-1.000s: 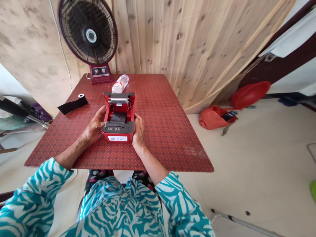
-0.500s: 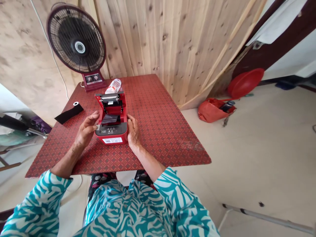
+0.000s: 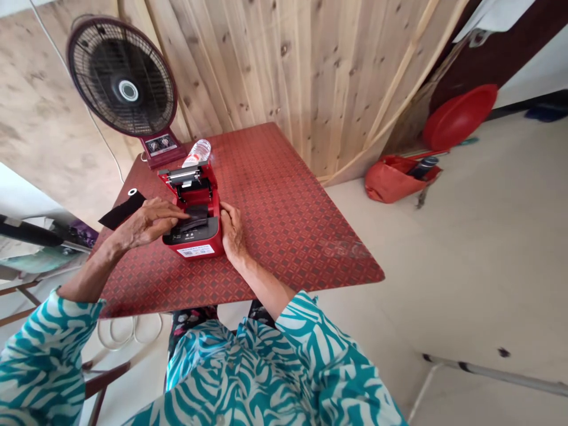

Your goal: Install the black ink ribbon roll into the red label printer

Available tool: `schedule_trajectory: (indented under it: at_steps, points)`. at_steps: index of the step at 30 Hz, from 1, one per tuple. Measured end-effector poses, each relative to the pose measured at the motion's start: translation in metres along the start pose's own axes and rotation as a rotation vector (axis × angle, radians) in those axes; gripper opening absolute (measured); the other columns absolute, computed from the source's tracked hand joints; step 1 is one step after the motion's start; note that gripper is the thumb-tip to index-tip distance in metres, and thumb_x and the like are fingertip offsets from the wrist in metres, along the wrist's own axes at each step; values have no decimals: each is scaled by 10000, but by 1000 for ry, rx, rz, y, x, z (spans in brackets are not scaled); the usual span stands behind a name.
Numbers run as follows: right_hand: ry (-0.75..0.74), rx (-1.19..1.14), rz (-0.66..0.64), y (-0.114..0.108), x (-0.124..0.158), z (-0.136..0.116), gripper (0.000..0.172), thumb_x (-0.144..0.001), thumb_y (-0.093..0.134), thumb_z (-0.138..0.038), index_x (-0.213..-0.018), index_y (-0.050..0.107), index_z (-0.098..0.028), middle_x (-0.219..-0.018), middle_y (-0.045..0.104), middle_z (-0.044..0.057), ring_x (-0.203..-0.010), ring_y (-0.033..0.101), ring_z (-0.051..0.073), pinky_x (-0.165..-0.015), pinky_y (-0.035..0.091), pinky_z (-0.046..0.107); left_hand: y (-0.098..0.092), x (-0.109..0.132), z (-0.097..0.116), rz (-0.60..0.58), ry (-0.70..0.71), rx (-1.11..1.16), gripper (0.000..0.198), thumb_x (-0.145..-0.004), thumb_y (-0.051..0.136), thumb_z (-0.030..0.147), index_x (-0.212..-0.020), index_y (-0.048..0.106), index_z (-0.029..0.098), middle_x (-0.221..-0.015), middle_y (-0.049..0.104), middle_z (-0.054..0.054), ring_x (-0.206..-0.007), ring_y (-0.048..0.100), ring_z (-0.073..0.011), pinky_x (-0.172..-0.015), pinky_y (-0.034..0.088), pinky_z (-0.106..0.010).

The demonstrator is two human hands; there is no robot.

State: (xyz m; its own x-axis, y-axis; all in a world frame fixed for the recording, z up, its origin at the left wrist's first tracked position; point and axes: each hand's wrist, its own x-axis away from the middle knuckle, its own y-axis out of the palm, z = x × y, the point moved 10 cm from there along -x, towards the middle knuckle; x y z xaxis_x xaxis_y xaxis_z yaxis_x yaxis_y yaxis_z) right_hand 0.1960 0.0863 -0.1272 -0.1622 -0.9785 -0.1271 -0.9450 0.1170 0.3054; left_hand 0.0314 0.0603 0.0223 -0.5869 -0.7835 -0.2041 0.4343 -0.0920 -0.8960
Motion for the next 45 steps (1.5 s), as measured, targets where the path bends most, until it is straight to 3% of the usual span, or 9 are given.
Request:
schedule_trajectory:
  at_steps: [3,6,9,11,19,26,32,39,45]
  points:
    - [-4,10,0,0,0,-2,354,-915,552,-507,-1153,708,-297,-1210,709,34,-1206,609,228,-1148,434,468,-13,4,2,57,-61,-59,371,-946,559,431,-1188,742,218,-1047,790,-95,-986,678,-279,-984,475,-508]
    - [-20,13,-7,0,-1,-5,349,-910,560,-512,-1140,713,-300,-1216,711,35,-1203,608,225,-1150,435,460,-21,14,30,110,13,-54,296,-920,651,427,-1078,725,187,-1030,774,-101,-960,688,-260,-928,518,-462]
    - [-34,13,-15,0,-2,-6,338,-910,558,-514,-1127,715,-309,-1201,716,27,-1201,607,220,-1151,435,448,-8,19,71,46,204,-30,238,-948,637,421,-1010,726,210,-980,776,-80,-930,707,-229,-878,548,-397]
    - [-36,15,-12,0,-2,-7,342,-907,551,-516,-1122,715,-307,-1196,715,28,-1200,609,220,-1152,434,446,5,17,80,-15,241,-57,271,-975,597,421,-1074,734,209,-1061,781,-94,-990,720,-236,-896,556,-391]
    - [-41,9,-8,-1,-2,-7,334,-905,566,-519,-1114,718,-307,-1193,720,25,-1203,606,222,-1158,428,447,15,-17,21,-45,33,-154,433,-1031,398,390,-1254,709,188,-1254,752,-105,-1175,694,-254,-1057,532,-409]
    - [-31,10,-7,1,-2,-7,324,-900,556,-478,-1115,719,-299,-1193,714,29,-1195,612,216,-1142,442,439,31,-60,-30,-166,-237,-325,363,-930,480,233,-1149,768,241,-1051,799,-94,-965,743,-275,-927,550,-394]
    - [-25,-20,8,2,-3,-3,307,-894,563,-463,-1108,722,-310,-1184,715,18,-1192,614,210,-1147,440,439,52,-64,-35,-393,-209,-351,273,-860,586,294,-1054,779,296,-1054,798,-49,-955,723,-261,-883,532,-350]
    - [-41,-16,7,1,-4,-4,318,-889,563,-488,-1101,720,-310,-1179,713,24,-1193,610,215,-1143,441,436,66,-66,-30,-517,-155,-176,241,-806,625,247,-988,778,286,-949,795,-41,-903,713,-266,-900,510,-370]
    - [-34,9,5,1,-4,-3,343,-882,561,-509,-1103,718,-298,-1191,706,38,-1202,606,225,-1141,432,446,44,-61,-22,-306,-204,-231,266,-780,669,269,-1026,768,277,-1000,793,-48,-956,727,-282,-891,525,-367]
